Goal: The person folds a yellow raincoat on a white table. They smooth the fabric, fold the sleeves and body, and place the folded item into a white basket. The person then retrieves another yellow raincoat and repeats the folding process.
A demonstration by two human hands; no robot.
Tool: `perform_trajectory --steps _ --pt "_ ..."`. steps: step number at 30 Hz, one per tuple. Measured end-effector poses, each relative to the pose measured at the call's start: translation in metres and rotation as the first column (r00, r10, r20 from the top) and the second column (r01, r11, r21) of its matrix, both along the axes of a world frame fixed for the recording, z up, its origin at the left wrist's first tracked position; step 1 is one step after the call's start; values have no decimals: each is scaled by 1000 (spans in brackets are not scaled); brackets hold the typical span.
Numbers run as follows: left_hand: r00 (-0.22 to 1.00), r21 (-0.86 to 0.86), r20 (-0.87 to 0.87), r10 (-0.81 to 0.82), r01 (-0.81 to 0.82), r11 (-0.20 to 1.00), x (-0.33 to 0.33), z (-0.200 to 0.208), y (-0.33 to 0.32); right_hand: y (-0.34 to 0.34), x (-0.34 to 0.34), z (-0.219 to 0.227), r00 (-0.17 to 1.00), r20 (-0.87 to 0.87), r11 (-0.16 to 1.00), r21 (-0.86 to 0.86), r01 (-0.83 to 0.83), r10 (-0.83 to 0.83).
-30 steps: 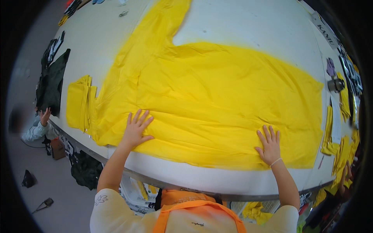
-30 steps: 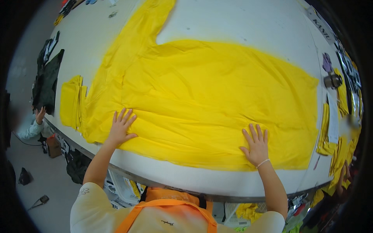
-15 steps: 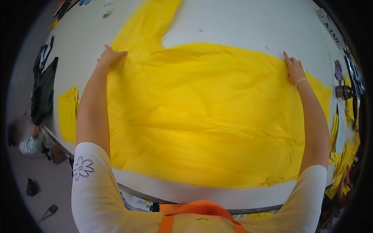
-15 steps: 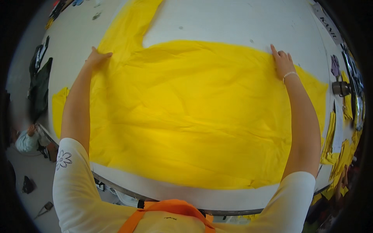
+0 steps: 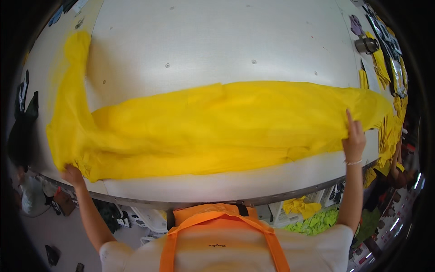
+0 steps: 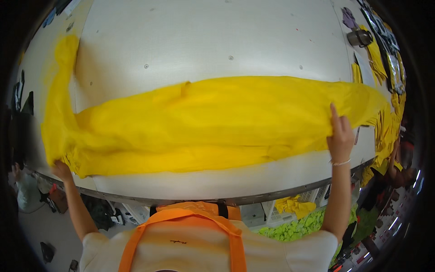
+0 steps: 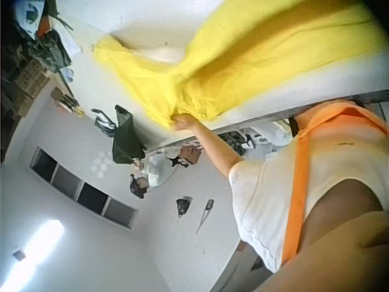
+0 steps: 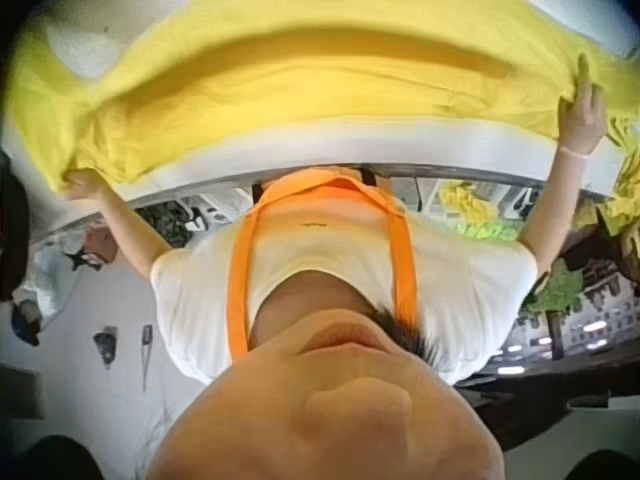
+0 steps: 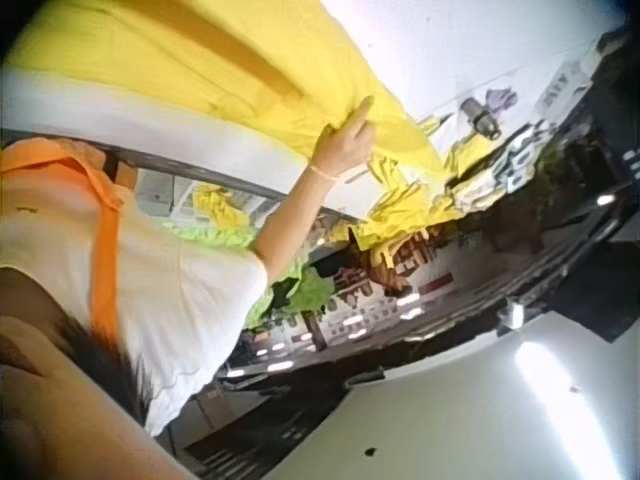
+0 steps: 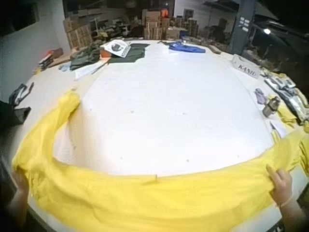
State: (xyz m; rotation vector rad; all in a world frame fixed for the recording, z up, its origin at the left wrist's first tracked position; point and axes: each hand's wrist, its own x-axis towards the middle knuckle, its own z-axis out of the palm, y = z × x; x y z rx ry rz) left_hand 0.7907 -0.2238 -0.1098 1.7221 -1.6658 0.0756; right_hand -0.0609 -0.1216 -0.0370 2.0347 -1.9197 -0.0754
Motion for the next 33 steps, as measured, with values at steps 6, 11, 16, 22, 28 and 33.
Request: perform_trajectory --steps 6,11,16,22,28,33 --pt "831 359 497 -247 62 931 -23 -55 96 109 -5 -86 971 104 953 239 185 -215" --pt "857 597 434 -278 -42 801 -53 -59 121 141 6 -125 928 107 877 382 293 -357" --pt "856 630 443 -264 -88 772 -56 -58 162 157 11 -100 868 132 707 645 291 -479" --pt "784 437 616 -78 -257 862 -23 -108 190 79 33 -85 941 330 975 224 2 -77" --pt "876 530 481 25 -313 788 -49 -77 163 -39 92 -78 891 176 734 643 218 -419" --pt "892 556 452 -29 -256 791 -44 -72 167 -150 248 -73 778 580 916 132 -380 239"
